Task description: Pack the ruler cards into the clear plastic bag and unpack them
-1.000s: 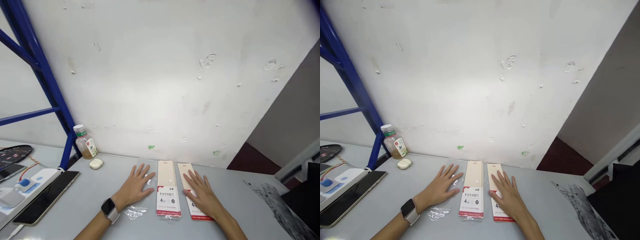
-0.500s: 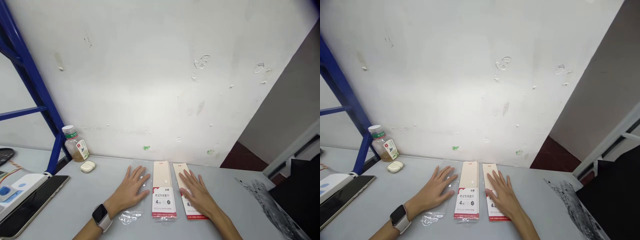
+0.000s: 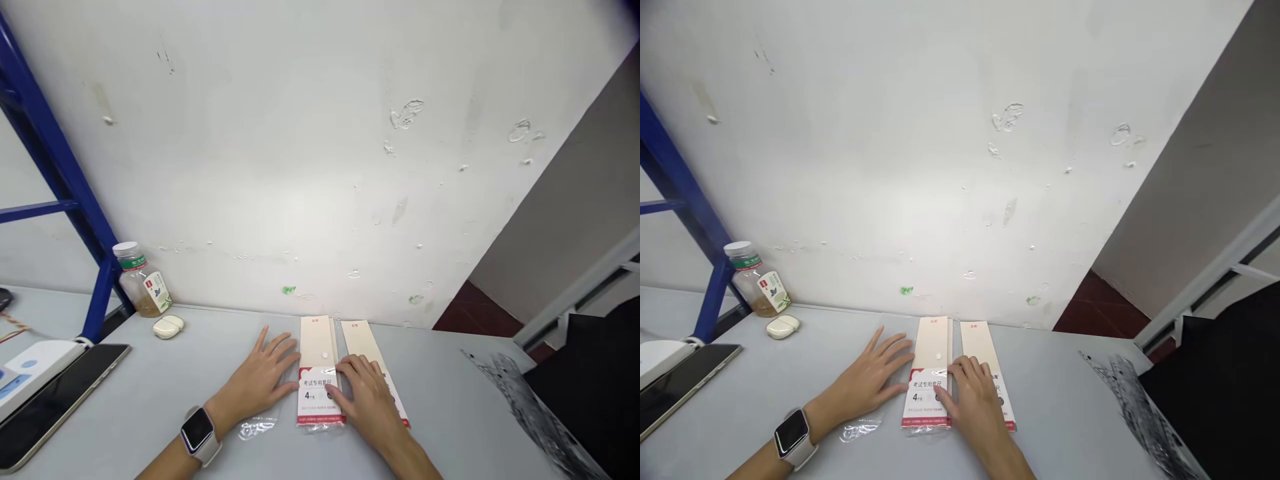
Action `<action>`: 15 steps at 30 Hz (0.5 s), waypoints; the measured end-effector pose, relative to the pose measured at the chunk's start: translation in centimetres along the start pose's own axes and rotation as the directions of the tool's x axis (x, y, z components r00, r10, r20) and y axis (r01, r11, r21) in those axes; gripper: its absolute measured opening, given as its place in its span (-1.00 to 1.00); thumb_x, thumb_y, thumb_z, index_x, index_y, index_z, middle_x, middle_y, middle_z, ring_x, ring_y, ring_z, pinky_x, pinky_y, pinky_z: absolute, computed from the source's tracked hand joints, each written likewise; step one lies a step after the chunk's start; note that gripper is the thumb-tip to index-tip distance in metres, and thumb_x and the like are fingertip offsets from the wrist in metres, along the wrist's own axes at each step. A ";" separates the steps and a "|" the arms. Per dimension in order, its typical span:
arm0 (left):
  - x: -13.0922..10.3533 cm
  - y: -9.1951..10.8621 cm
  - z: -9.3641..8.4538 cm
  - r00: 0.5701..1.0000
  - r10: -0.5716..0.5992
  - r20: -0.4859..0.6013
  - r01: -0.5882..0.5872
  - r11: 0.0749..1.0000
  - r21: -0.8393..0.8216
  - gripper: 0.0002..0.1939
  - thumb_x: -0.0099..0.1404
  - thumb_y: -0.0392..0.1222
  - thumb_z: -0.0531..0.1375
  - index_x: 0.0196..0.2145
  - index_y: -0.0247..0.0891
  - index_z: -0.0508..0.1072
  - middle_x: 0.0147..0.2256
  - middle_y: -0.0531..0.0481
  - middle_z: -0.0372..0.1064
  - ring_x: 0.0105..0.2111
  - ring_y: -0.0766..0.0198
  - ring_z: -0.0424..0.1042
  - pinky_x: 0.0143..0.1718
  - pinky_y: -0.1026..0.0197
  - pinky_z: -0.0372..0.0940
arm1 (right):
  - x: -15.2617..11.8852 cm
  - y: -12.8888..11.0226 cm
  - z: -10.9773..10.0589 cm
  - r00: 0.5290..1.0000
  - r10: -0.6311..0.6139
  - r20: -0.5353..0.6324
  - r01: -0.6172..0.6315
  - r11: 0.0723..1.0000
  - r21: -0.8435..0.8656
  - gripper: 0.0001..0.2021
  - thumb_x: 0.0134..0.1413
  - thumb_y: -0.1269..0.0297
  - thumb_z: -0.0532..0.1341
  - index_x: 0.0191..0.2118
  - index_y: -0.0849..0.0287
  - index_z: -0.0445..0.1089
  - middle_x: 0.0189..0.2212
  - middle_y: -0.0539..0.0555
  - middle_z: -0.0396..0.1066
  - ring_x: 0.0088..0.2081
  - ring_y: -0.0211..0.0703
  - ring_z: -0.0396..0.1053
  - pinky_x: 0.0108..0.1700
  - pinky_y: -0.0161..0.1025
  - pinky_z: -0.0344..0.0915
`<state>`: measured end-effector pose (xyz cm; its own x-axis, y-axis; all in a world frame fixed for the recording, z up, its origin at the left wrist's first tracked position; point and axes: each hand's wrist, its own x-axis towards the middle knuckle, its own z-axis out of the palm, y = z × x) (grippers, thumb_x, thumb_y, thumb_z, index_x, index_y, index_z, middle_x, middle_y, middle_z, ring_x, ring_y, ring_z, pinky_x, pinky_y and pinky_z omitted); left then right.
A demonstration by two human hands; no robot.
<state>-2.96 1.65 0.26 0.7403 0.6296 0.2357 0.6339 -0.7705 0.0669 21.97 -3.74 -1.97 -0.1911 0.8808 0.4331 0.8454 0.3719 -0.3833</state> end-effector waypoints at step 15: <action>0.2 -0.2 -0.2 0.989 -0.150 -0.010 0.135 0.917 -0.376 -0.59 0.41 0.07 0.06 0.15 -0.01 0.32 0.16 -0.06 0.29 0.22 -0.01 0.14 0.30 -0.28 -0.26 | 1.3 0.8 -0.6 0.796 0.495 0.348 -0.557 0.373 0.742 -0.77 -0.16 0.10 0.34 -0.43 0.17 0.48 -0.55 -0.01 0.38 -0.45 -0.17 0.30 -0.39 -0.28 0.20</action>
<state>-2.96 1.88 0.46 0.6347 0.7370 0.2322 0.5972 -0.6586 0.4579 22.68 -2.49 -1.27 0.0931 0.9872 -0.1294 0.0513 -0.1346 -0.9896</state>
